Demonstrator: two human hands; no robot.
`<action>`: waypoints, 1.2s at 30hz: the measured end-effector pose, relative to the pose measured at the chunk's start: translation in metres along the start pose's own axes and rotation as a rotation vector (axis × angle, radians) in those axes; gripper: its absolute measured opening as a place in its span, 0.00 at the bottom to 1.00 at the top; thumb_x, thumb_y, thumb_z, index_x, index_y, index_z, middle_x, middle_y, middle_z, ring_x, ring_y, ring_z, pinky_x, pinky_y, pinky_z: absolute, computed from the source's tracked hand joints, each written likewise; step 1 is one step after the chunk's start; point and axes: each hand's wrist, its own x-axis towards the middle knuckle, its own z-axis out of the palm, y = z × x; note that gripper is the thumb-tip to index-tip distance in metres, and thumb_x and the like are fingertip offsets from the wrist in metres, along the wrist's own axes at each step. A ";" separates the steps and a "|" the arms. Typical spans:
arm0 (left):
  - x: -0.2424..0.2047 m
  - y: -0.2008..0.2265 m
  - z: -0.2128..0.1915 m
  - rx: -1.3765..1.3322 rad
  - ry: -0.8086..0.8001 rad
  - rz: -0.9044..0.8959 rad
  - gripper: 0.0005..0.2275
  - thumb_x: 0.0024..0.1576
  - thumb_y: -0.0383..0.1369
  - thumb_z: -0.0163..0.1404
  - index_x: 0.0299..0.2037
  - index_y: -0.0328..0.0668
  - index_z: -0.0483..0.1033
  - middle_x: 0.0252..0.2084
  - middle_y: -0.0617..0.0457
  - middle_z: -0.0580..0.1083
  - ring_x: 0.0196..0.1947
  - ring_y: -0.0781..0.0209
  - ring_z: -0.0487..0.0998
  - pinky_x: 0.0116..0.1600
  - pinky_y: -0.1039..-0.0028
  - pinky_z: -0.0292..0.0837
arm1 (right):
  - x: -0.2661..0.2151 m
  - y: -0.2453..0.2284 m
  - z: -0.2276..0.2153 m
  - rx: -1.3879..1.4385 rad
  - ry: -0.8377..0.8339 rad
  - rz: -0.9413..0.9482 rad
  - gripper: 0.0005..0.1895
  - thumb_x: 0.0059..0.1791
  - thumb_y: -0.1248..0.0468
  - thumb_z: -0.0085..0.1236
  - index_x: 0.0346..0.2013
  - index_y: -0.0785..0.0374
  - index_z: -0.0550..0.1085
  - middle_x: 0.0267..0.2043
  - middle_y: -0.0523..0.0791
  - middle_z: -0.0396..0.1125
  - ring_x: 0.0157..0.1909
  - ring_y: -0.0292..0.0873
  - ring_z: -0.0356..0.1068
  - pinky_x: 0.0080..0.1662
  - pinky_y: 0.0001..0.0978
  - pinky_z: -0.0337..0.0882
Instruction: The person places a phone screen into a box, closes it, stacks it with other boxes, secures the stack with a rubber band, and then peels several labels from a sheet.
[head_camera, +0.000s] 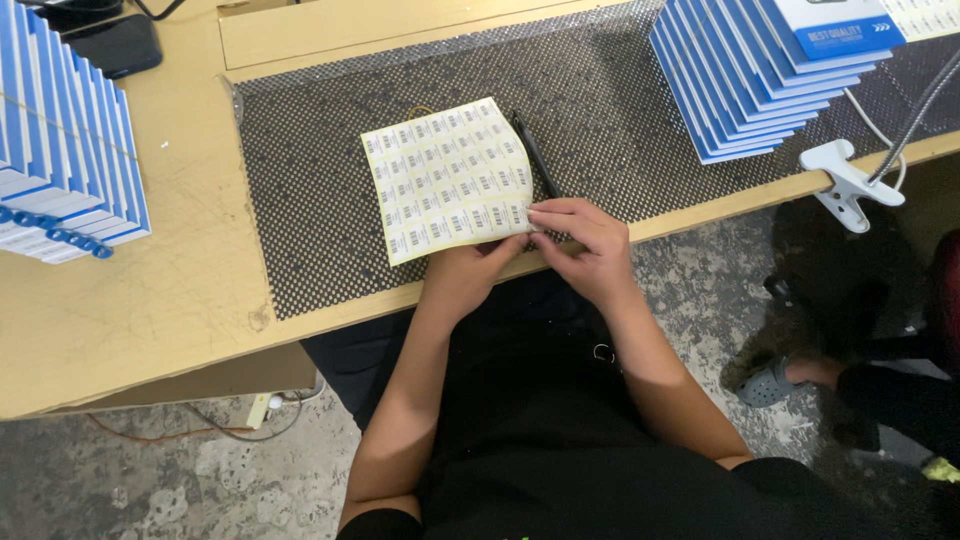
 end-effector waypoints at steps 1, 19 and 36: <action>0.000 -0.002 0.000 -0.001 -0.002 0.001 0.22 0.60 0.43 0.56 0.51 0.27 0.77 0.44 0.32 0.79 0.48 0.34 0.80 0.54 0.51 0.74 | 0.000 0.000 0.000 -0.003 0.001 0.001 0.09 0.46 0.70 0.70 0.41 0.63 0.84 0.42 0.50 0.77 0.41 0.51 0.78 0.45 0.41 0.78; 0.001 -0.013 0.009 -0.173 0.035 -0.007 0.15 0.55 0.32 0.61 0.47 0.26 0.79 0.34 0.35 0.80 0.33 0.46 0.84 0.38 0.62 0.79 | -0.042 0.057 -0.131 -0.134 0.011 -0.151 0.14 0.45 0.79 0.68 0.46 0.77 0.78 0.44 0.62 0.75 0.43 0.66 0.76 0.48 0.53 0.74; 0.002 -0.015 0.011 -0.274 0.006 -0.013 0.16 0.56 0.29 0.59 0.52 0.25 0.76 0.40 0.35 0.80 0.32 0.50 0.84 0.40 0.64 0.80 | -0.062 0.067 -0.134 -0.288 -0.082 -0.084 0.16 0.44 0.77 0.70 0.47 0.72 0.80 0.43 0.55 0.77 0.48 0.62 0.76 0.53 0.53 0.74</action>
